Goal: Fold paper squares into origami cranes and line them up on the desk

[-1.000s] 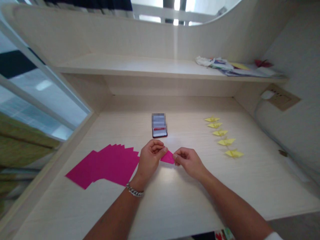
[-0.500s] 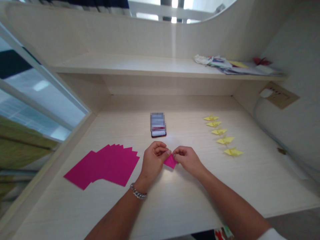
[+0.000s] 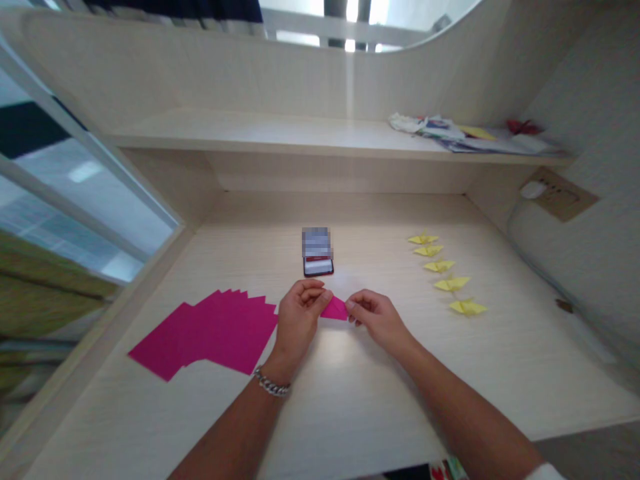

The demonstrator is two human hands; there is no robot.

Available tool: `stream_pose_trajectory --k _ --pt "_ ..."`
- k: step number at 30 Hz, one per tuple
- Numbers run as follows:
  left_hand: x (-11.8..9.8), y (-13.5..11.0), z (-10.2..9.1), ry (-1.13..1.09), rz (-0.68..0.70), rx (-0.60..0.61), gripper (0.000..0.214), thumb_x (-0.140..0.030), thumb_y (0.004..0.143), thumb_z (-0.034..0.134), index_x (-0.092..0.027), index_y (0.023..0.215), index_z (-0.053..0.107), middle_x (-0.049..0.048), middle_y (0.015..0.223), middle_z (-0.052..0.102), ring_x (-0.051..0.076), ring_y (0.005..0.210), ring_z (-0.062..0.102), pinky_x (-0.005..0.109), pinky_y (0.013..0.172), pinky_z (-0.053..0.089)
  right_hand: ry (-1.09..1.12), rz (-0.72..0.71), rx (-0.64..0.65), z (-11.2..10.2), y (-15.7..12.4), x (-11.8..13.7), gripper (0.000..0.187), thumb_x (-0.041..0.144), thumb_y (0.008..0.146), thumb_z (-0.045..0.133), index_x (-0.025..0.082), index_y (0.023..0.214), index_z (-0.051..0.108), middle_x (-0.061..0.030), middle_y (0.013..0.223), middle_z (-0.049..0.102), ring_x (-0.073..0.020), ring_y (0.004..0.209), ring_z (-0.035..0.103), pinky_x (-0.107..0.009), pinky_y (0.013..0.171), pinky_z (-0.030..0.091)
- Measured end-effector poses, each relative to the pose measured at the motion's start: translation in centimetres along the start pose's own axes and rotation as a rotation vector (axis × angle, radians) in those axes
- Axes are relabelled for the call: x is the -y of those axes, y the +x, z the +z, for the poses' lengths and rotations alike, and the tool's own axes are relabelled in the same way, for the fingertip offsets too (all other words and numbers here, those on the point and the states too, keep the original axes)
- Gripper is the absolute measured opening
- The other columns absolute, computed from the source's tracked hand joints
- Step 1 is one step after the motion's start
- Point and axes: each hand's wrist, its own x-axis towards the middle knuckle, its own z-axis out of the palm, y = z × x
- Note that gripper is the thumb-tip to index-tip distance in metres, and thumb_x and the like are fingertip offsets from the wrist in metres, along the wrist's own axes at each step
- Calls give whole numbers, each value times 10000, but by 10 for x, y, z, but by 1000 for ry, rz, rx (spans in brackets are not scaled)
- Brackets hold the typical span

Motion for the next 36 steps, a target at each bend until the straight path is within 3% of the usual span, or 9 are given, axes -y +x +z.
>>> stream_pose_trajectory --k 4,7,12,18,23,25,29,31,36 --pt "-3 -3 -1 165 -16 243 167 -258 710 670 -177 855 660 23 706 671 149 631 610 249 590 470 -187 -43 -36 -3 -2 -1 176 327 790 566 166 722 588 12 624 560 -117 581 495 -234 555 381" --pt "-6 -4 -6 358 40 424 116 -256 750 605 -186 740 696 27 667 671 153 594 586 252 562 445 -369 -101 20 -7 -6 4 142 277 811 528 171 747 598 6 660 575 -121 607 496 -234 561 361" --pt "-10 -4 -11 432 45 545 174 -193 747 543 -200 680 704 6 602 648 145 570 566 236 542 407 -513 -161 95 -15 -11 16 118 217 807 512 172 749 604 8 653 575 -119 606 484 -232 559 333" --pt "-13 2 -20 475 23 541 148 -179 717 558 -191 645 687 -8 533 601 127 507 514 224 491 353 -414 -84 134 -24 -10 17 128 237 794 525 160 732 607 5 644 564 -115 593 470 -223 533 336" --pt "-16 8 -23 373 -27 330 124 -207 714 582 -174 622 657 -6 517 583 130 521 532 231 518 402 -226 -46 20 -29 -1 8 170 301 776 568 152 698 592 21 597 531 -100 549 450 -223 523 339" --pt "-17 6 -17 238 -71 273 150 -266 753 579 -157 700 669 23 611 633 142 599 578 253 595 454 -129 -23 -42 -27 2 5 209 343 774 577 151 693 584 29 561 517 -90 501 432 -221 494 331" --pt "-12 -7 5 32 -186 408 301 -338 739 650 -135 962 661 88 867 692 178 746 626 291 681 488 40 -3 -125 -13 2 4 260 406 749 615 151 704 594 16 566 554 -96 488 475 -224 487 374" --pt "-6 -12 13 9 -160 406 303 -346 721 679 -132 936 665 80 871 693 178 765 619 282 691 482 102 15 -124 -5 0 4 272 419 732 635 149 722 608 2 594 586 -106 518 515 -232 515 410" --pt "8 -10 14 52 -140 237 251 -364 707 693 -117 748 669 43 708 664 146 652 581 253 626 453 105 54 -70 6 -3 0 277 422 731 642 146 750 624 -19 623 626 -121 563 559 -248 561 450"
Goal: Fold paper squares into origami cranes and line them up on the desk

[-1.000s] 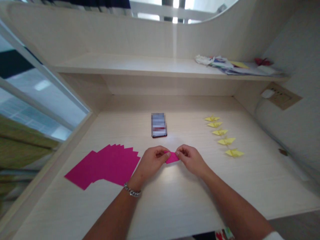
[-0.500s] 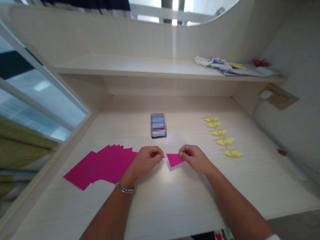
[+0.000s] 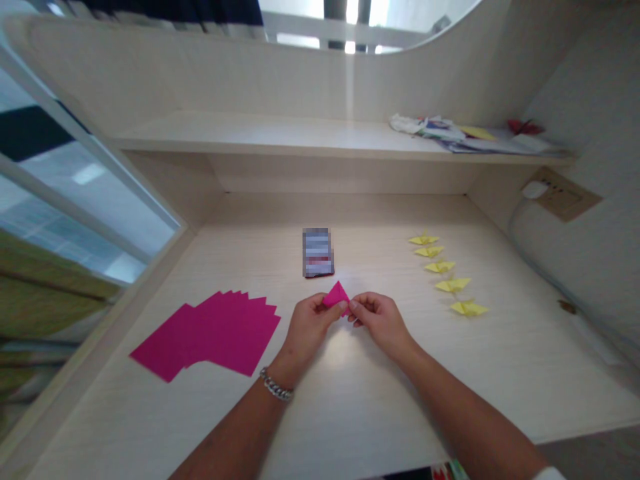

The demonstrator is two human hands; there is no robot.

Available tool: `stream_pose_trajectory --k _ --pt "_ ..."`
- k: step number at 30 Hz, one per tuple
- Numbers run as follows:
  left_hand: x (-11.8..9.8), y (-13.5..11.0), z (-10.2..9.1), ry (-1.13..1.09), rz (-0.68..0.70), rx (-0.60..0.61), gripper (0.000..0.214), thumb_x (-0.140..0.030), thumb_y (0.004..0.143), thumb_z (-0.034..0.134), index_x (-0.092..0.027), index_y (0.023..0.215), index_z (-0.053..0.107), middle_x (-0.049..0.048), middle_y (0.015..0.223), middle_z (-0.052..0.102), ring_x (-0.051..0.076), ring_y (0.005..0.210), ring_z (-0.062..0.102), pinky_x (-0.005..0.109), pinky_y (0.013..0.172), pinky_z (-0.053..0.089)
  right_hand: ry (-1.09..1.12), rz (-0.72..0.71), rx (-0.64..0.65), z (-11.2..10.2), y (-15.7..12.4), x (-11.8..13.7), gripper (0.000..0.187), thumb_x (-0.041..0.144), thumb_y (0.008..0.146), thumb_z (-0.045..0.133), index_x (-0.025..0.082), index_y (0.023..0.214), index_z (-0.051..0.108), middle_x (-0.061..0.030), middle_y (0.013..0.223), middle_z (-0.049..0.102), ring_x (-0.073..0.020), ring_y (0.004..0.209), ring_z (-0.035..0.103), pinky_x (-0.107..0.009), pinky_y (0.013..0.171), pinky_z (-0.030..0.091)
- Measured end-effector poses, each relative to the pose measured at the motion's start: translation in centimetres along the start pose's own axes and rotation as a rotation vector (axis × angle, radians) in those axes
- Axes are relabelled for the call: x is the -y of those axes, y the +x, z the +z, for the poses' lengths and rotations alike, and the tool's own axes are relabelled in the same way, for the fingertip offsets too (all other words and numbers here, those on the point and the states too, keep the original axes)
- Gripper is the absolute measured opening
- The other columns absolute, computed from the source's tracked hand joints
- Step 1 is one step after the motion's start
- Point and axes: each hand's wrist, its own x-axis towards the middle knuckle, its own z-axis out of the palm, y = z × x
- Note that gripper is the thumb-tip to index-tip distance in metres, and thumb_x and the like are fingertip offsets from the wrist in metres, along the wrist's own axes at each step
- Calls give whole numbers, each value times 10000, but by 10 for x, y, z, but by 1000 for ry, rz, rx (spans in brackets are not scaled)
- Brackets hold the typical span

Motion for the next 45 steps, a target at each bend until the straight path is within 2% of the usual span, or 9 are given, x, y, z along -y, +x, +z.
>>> stream_pose_trajectory --k 5,8,11,16,20,25,31,40,45 --pt "-1 0 -5 -66 -29 32 234 -336 692 708 -117 765 671 48 720 675 146 656 591 254 630 453 -44 -10 60 -7 3 0 237 379 720 662 151 774 626 -20 658 636 -123 581 563 -246 550 444" --pt "-3 -2 -4 9 -60 122 221 -312 675 722 -110 755 680 54 711 681 145 634 589 250 602 442 -9 -38 36 -14 5 3 255 360 709 676 161 862 630 -18 703 644 -124 598 565 -246 549 448" --pt "-3 -4 -3 36 -69 174 196 -279 672 726 -111 765 688 61 732 693 140 632 590 248 603 444 -17 -62 7 -17 5 5 234 351 702 686 149 813 642 -15 666 634 -113 562 547 -250 552 448" --pt "1 -2 -4 23 -26 99 190 -285 714 688 -117 802 692 76 759 705 149 654 612 260 623 468 5 3 9 -18 5 8 232 328 657 723 140 765 639 -10 627 631 -114 547 562 -262 567 469" --pt "2 -1 -4 16 -35 111 190 -262 698 702 -119 822 690 83 768 711 164 669 638 268 627 485 -7 45 83 -19 5 8 228 302 646 731 135 777 650 -12 625 641 -102 521 554 -249 540 462" --pt "-1 -2 -2 12 -34 84 170 -243 688 712 -125 808 694 77 752 713 156 652 634 260 602 491 -15 30 72 -18 3 7 199 275 635 734 131 756 670 -7 573 634 -103 506 559 -245 532 465" --pt "-7 -4 -2 53 9 11 118 -213 656 729 -143 751 724 56 713 713 150 634 628 258 608 501 129 91 66 -17 0 12 218 247 580 758 134 752 687 -21 597 669 -123 534 610 -274 583 513" --pt "-12 -8 -4 40 114 11 63 -193 662 729 -157 714 727 45 711 711 151 641 633 259 630 515 255 103 64 -18 -1 13 227 219 577 760 139 780 700 -37 641 691 -135 560 633 -282 589 528" --pt "-9 -8 -4 45 177 41 48 -193 690 714 -159 723 722 46 727 704 146 655 627 257 636 506 270 104 -3 -18 -1 15 212 195 565 763 127 755 699 -45 628 688 -144 548 634 -289 583 529"
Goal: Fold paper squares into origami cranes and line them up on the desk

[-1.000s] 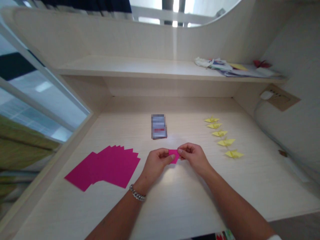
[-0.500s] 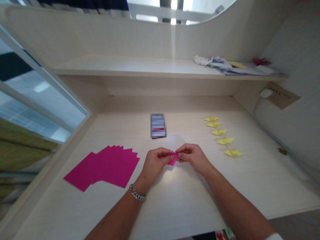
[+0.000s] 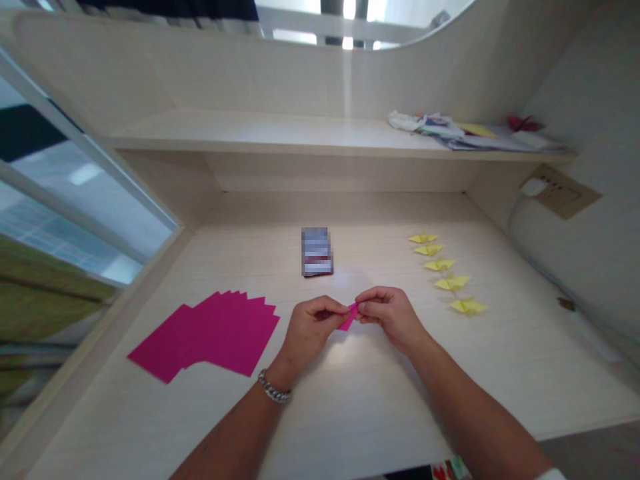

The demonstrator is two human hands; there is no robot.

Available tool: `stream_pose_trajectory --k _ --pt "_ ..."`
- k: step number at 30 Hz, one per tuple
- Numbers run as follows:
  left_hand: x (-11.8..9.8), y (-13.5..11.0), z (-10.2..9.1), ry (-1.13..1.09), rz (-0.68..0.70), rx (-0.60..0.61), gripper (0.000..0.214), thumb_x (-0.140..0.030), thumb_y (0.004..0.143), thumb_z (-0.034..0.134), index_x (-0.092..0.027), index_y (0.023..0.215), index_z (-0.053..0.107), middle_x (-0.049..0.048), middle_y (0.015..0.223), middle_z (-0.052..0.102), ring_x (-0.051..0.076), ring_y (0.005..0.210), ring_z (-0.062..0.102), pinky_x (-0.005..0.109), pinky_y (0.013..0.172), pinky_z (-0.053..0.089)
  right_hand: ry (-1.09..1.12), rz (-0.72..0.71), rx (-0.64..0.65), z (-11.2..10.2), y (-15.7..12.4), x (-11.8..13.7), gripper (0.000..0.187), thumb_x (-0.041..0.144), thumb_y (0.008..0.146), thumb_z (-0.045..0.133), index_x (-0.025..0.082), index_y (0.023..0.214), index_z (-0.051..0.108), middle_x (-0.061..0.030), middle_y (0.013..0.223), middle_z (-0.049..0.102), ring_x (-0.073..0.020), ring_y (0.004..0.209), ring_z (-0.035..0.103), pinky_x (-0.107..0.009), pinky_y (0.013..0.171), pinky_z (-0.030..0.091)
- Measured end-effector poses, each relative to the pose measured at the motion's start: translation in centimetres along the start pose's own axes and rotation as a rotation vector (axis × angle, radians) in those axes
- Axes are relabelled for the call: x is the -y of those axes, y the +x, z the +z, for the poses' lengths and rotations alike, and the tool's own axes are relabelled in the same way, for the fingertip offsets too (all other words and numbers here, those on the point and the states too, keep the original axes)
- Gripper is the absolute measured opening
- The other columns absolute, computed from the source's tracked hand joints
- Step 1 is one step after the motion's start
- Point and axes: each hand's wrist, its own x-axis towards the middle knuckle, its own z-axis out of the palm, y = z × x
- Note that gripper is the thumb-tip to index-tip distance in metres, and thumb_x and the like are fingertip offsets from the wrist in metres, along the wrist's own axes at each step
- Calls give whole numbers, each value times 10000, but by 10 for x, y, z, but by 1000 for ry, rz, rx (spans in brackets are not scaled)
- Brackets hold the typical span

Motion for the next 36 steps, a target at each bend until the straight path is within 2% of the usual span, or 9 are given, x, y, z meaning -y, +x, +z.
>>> stream_pose_trajectory --k 7,13,17,26,30,36 --pt "2 0 0 25 35 -3 46 -199 701 708 -156 717 712 47 727 696 151 671 624 261 638 497 39 27 49 -1 1 -1 232 184 560 762 132 777 701 -39 662 690 -126 561 625 -283 612 525" --pt "5 0 1 29 14 -6 76 -228 698 712 -157 724 717 53 739 704 159 680 629 269 648 504 42 43 9 -2 1 -1 196 166 550 748 132 738 704 -40 655 689 -137 566 632 -287 612 532" --pt "5 0 0 46 -22 35 89 -230 700 707 -165 756 729 55 744 710 162 681 631 271 653 505 19 65 -27 0 0 3 162 147 552 732 130 711 704 -44 618 685 -134 536 628 -264 575 535" --pt "-3 2 -5 44 49 79 55 -181 714 677 -161 680 715 50 705 685 155 666 619 271 650 492 34 101 44 -2 -1 6 197 201 610 725 125 791 707 -77 697 706 -153 604 661 -272 616 546" --pt "-2 1 -5 89 74 98 56 -161 718 668 -167 696 719 55 721 686 160 678 624 277 661 492 -34 73 78 -3 -1 4 233 281 640 727 130 816 706 -69 715 702 -141 606 647 -282 634 534" --pt "-2 0 -1 138 13 128 75 -218 732 667 -172 728 726 64 750 706 171 698 638 283 681 502 -306 -14 120 -3 1 -3 243 365 662 715 140 754 717 -19 592 648 -94 510 535 -230 533 441"
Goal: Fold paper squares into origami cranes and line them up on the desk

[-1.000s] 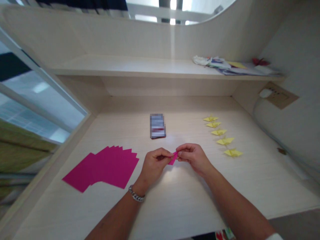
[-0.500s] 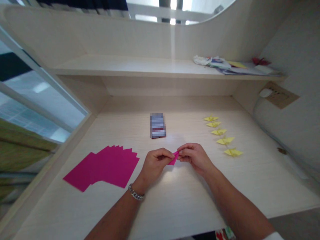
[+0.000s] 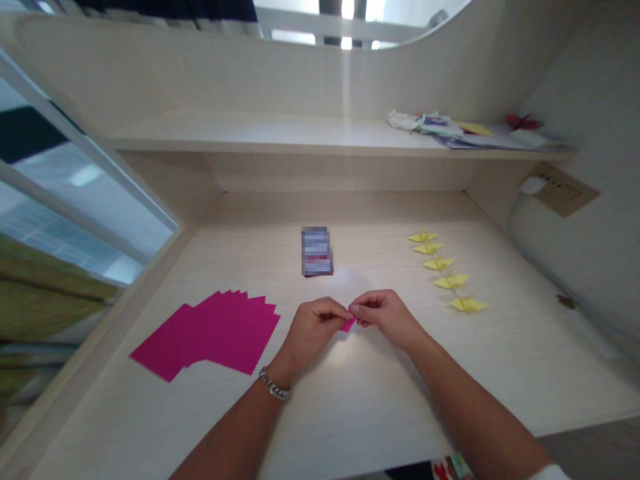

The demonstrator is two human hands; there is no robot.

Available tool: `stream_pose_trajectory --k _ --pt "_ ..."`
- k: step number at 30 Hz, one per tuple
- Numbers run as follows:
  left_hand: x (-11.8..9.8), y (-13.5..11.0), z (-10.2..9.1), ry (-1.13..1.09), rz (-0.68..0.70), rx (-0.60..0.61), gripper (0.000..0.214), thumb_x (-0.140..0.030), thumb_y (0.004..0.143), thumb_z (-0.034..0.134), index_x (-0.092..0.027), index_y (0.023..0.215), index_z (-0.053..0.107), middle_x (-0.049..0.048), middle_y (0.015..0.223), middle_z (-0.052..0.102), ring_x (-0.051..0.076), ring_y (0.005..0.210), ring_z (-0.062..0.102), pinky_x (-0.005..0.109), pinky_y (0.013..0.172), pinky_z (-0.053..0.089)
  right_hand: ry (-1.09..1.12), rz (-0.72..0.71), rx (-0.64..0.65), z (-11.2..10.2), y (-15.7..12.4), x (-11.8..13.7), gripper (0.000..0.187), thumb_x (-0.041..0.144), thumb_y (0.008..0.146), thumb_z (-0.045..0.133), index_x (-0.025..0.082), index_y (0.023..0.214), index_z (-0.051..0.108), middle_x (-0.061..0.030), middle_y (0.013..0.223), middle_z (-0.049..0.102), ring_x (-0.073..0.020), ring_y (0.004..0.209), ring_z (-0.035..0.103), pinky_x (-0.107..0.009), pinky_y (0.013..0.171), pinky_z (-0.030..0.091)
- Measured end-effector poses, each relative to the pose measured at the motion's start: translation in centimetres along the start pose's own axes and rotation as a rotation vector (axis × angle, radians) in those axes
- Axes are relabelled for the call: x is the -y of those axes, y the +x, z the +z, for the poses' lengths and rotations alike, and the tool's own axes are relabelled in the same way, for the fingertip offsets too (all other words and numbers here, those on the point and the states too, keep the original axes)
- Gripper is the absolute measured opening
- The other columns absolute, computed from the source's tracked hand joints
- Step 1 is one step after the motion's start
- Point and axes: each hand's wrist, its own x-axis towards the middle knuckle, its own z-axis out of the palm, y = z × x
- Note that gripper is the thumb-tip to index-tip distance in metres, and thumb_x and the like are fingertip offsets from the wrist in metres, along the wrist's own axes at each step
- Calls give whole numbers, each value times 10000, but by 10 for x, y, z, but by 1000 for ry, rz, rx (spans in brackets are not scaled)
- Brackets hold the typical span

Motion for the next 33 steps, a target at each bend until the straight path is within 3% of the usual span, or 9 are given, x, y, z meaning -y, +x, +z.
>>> stream_pose_trajectory --k 9,14,19,26,33 --pt "0 4 1 -133 -146 6 85 -208 686 708 -147 743 692 54 733 710 149 640 634 262 630 507 -76 -18 16 -4 0 -2 202 330 670 700 143 745 719 -1 530 596 -97 481 484 -225 483 376" --pt "0 6 -2 -264 -221 25 149 -147 696 664 -135 843 681 73 816 719 164 742 658 272 707 507 -70 -28 -16 -5 0 -2 193 309 673 696 136 756 714 -1 534 592 -97 482 490 -228 490 389" --pt "5 7 -2 -452 -299 7 272 -148 722 607 -128 991 640 55 762 694 145 676 637 271 655 513 -81 -34 -46 -4 0 -3 179 297 681 686 137 758 709 -1 541 598 -103 483 502 -235 493 397" --pt "3 7 1 -188 -249 0 191 -252 733 656 -115 866 671 51 719 678 129 634 597 234 593 477 -156 -34 -65 1 2 -4 153 263 709 650 126 755 700 -7 542 597 -104 487 509 -225 486 397" --pt "8 6 -1 -170 -214 -3 179 -262 766 634 -113 859 665 57 733 678 128 642 590 235 601 459 -146 -43 -41 2 0 -3 162 260 716 640 122 775 700 -10 552 601 -105 495 518 -226 502 414"
